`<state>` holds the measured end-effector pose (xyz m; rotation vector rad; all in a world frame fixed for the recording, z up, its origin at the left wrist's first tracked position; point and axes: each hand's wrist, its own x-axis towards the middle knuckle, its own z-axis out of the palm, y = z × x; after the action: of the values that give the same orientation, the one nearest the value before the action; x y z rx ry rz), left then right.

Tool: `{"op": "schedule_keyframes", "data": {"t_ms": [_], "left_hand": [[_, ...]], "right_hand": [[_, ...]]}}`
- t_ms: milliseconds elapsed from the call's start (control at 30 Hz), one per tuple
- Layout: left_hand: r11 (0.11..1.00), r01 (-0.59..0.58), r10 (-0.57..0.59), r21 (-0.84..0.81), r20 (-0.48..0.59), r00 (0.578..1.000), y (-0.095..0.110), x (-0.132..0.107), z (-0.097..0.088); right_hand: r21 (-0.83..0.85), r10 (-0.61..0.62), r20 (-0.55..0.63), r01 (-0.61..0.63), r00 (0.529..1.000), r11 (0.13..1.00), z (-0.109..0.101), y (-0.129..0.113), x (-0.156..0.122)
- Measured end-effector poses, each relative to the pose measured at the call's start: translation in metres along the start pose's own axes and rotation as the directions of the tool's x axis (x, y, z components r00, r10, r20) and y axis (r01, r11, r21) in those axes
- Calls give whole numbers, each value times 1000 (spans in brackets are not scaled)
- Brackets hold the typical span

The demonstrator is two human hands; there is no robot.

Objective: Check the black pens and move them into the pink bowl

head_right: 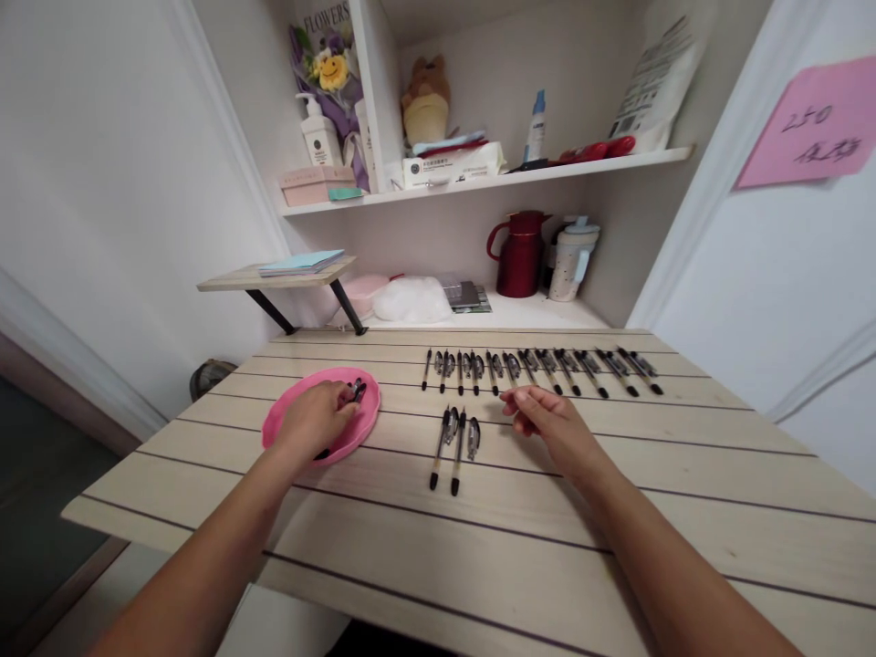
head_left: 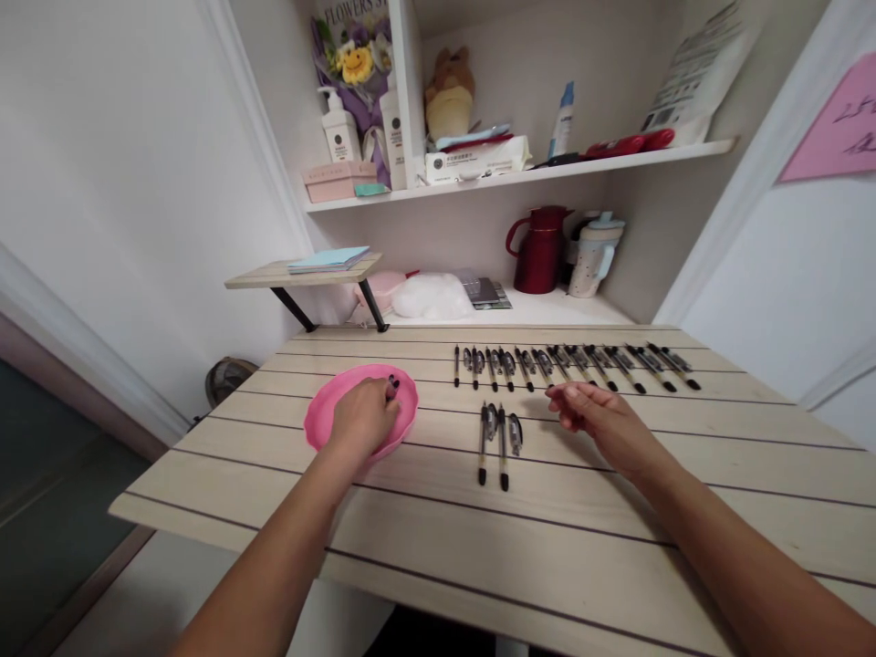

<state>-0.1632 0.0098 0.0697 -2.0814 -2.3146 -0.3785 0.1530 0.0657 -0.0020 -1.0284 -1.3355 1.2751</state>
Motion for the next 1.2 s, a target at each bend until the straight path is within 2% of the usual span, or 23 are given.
{"op": "schedule_keyframes", "data": {"t_ms": [100, 200, 300, 400, 533, 767, 867, 1000, 1100, 1200], "left_hand": [[969, -208, 212, -130, 21, 977, 31, -10, 4], [923, -328, 350, -201, 88, 933, 63, -20, 17], [903, -391, 416, -178, 140, 898, 86, -27, 34], [889, -435, 454, -142, 165, 876, 99, -31, 48], [894, -430, 447, -127, 184, 875, 106, -32, 55], [902, -396, 426, -171, 205, 881, 113, -30, 54], [910, -380, 410, -166, 223, 884, 115, -30, 56], [893, -420, 447, -160, 220, 867, 116, -29, 61], [881, -444, 471, -164, 205, 858, 118, -30, 63], [891, -427, 453, -157, 222, 864, 120, -30, 64]], "right_hand": [[-172, -25, -22, 21, 999, 985, 5, 3, 0], [-423, -128, 0, 116, 992, 899, 10, 9, 0], [-523, -277, 158, 319, 948, 790, 15, 13, -2], [-531, -331, 324, 460, 886, 711, 21, 11, -6], [-561, -286, 440, 510, 851, 652, 28, 1, -14], [-651, -148, 568, 552, 810, 522, 28, -14, -20], [-639, -136, 588, 561, 797, 526, 27, -12, -18], [-601, -139, 593, 551, 793, 579, 27, -7, -15], [-588, -132, 590, 536, 797, 606, 24, -7, -14], [-617, -112, 570, 514, 814, 595, 17, -6, -11]]}}
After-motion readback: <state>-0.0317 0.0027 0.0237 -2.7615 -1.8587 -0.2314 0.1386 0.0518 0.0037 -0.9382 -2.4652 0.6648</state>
